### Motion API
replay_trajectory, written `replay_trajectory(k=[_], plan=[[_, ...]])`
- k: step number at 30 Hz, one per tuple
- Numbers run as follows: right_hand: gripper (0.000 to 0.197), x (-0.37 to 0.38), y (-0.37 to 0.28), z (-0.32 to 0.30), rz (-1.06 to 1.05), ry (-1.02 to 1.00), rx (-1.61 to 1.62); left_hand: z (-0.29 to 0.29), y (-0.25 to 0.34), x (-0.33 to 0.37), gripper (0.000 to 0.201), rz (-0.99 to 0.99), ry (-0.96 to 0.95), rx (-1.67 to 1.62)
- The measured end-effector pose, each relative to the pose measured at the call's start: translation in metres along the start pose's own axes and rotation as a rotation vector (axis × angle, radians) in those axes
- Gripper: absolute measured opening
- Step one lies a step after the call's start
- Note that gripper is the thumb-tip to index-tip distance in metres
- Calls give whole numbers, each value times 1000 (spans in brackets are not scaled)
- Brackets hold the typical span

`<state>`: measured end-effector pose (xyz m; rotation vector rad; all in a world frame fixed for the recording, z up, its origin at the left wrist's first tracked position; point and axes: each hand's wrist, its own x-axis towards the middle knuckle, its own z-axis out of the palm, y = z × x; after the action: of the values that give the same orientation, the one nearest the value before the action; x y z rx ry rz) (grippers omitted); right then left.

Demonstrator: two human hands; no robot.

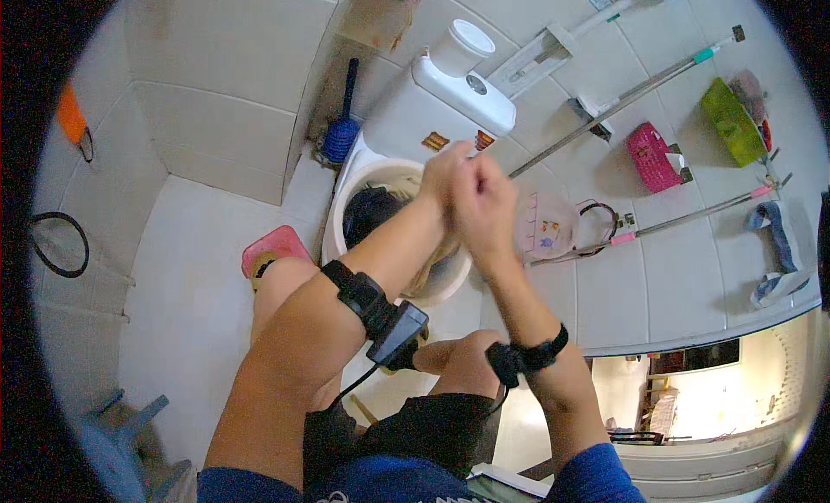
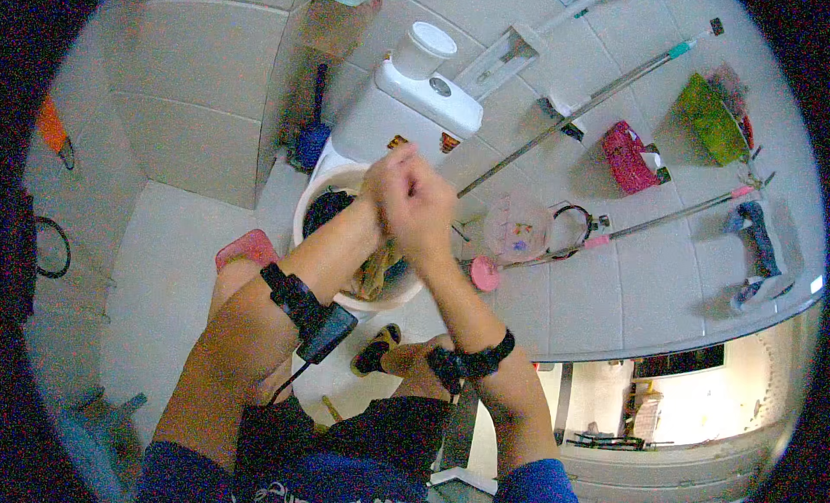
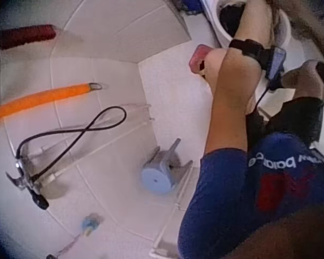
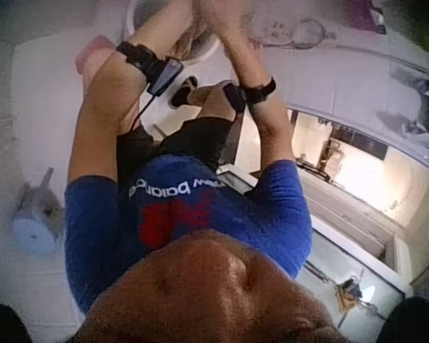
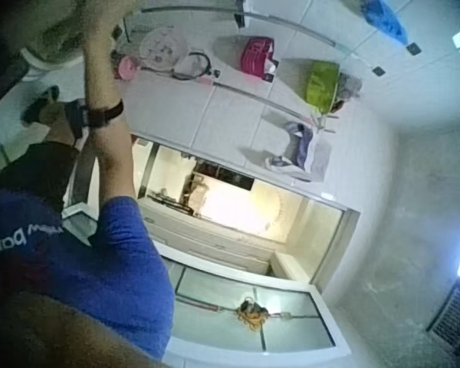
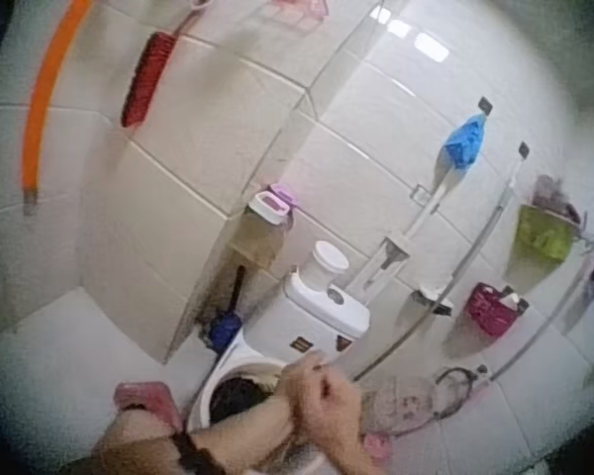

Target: Washing clothes by hand in a bucket inside a bathroom.

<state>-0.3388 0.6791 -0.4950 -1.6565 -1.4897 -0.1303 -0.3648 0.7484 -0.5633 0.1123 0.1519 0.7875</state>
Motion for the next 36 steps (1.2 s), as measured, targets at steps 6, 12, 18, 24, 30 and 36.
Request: replay_trajectory(k=[6,12,18,24,30,36], plan=[[31,31,68,-15,170,141,234,40,-18,-22,23,-26,160,160],[30,-27,15,-9,41,40,177,-10,-9,-7,22,-19,102,287],[29,9,123,-15,412,167,540,24,-25,-13,34,-142,132,213],[40,-42,112,-16,894,157,1246,9,-22,0,33,-41,255,312],[37,-74,141,-6,667,109,1172,13,-28,9,44,197,382,612],[26,-67,160,-31,507,6,1044,19,-15,5,48,-148,167,1054]])
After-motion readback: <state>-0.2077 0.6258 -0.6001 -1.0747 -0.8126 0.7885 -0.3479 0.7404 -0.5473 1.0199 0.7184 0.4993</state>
